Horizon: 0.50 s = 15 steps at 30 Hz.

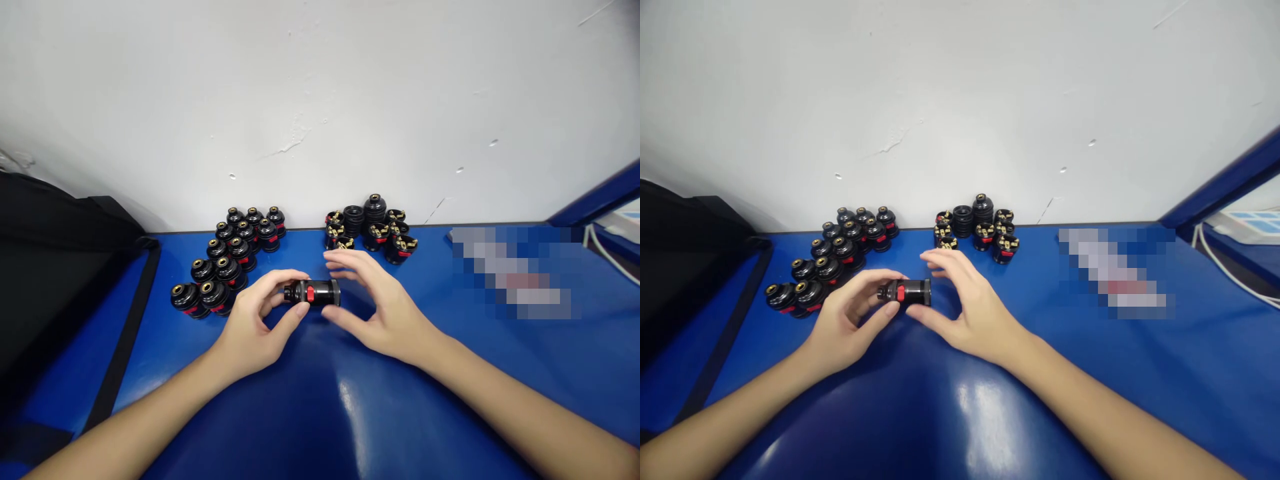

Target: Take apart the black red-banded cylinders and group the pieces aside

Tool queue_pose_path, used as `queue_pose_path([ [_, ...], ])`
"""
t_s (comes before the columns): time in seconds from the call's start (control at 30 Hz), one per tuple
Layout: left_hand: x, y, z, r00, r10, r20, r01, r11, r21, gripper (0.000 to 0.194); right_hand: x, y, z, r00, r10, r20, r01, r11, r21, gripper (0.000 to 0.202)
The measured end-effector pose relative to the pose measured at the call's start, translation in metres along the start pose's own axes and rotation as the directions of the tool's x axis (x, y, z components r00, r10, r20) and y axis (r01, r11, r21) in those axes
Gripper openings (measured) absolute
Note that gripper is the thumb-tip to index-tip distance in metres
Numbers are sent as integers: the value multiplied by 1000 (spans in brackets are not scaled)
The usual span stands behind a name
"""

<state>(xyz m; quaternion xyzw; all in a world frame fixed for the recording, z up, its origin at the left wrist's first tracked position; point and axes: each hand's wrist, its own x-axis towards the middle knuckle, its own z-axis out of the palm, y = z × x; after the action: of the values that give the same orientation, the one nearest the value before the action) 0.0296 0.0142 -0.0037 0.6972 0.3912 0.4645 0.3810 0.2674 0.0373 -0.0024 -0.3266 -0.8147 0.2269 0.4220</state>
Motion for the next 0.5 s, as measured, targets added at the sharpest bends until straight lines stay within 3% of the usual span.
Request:
queue_pose_path([
  [0.1, 0, -1, 0, 1000, 11, 6, -12, 999, 32, 28, 0, 0, 2, 988, 143, 53, -145, 988, 51, 25],
  [0.17, 0, -1, 1, 998, -60, -24, 60, 998, 10, 23, 1, 0, 2, 986, 151, 75, -158, 983, 89, 18],
  [0.27, 1, -2, 2, 982, -181, -61, 178, 982, -62, 23, 2, 0, 1, 999, 17, 48, -20, 997, 74, 24],
  [0.37, 0, -1, 2, 987, -153, -50, 149, 986, -73, 24, 2, 0, 0, 994, -105, 32, 105, 994, -30, 28],
  [0.5, -2, 0, 0, 1000, -22, -20, 22, 999, -36, 29, 2, -1, 0, 1000, -2, 14, 1, 1000, 23, 54],
])
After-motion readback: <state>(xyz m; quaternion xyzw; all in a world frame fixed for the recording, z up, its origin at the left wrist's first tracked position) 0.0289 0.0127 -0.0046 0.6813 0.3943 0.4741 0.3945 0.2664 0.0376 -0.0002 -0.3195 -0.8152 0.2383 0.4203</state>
